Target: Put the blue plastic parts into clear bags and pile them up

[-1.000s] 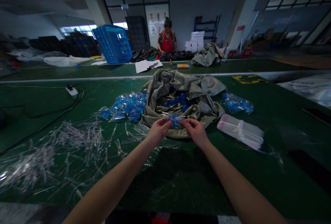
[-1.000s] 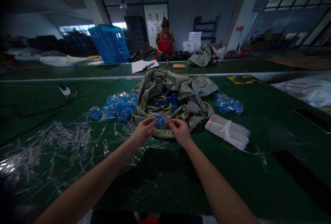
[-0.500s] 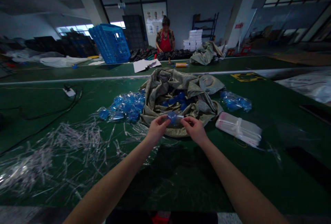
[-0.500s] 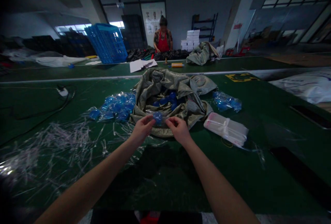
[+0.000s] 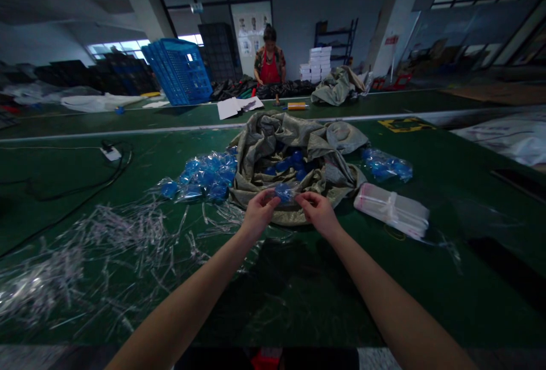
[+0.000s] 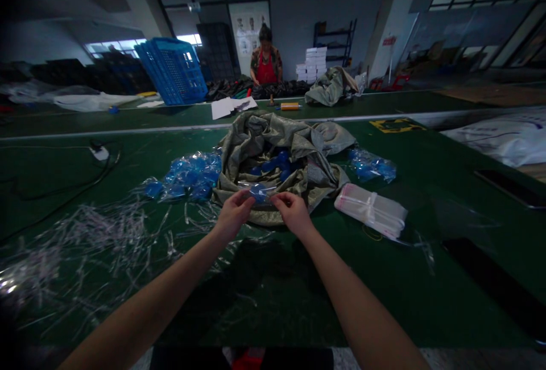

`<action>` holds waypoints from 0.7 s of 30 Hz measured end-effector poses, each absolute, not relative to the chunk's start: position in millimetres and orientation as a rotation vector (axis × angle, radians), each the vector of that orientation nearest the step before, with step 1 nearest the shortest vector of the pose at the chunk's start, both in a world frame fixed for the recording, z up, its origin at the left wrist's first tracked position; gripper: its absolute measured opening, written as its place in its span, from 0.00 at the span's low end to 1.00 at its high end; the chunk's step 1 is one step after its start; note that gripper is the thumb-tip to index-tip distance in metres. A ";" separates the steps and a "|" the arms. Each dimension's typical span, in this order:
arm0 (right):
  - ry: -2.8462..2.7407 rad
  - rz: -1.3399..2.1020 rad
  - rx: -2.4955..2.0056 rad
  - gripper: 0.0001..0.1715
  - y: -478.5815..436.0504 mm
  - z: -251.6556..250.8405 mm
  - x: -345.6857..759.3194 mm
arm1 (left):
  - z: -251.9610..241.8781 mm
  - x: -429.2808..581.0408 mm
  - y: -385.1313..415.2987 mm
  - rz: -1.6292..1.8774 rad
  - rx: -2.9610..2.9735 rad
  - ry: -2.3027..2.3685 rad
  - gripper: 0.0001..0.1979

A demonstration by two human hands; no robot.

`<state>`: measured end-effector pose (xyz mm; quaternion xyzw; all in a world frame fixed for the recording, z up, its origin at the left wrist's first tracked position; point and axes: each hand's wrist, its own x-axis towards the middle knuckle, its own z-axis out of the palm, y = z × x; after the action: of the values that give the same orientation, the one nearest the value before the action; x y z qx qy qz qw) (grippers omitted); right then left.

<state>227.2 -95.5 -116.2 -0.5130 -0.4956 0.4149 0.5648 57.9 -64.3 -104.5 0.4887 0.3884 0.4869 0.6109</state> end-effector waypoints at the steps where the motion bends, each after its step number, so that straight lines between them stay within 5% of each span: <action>1: -1.174 0.950 -1.221 0.21 -95.5 -116.6 227.0 | -104.7 58.5 -64.7 1.114 1.118 0.879 0.23; 21: -0.789 1.232 -0.889 0.27 -95.3 -121.7 217.4 | -109.9 65.2 -71.7 1.041 1.059 0.732 0.22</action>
<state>217.4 -95.3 -121.7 -0.3922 -0.3483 0.5434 0.6554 65.2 -71.7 -109.9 0.4711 0.3256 0.4631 0.6765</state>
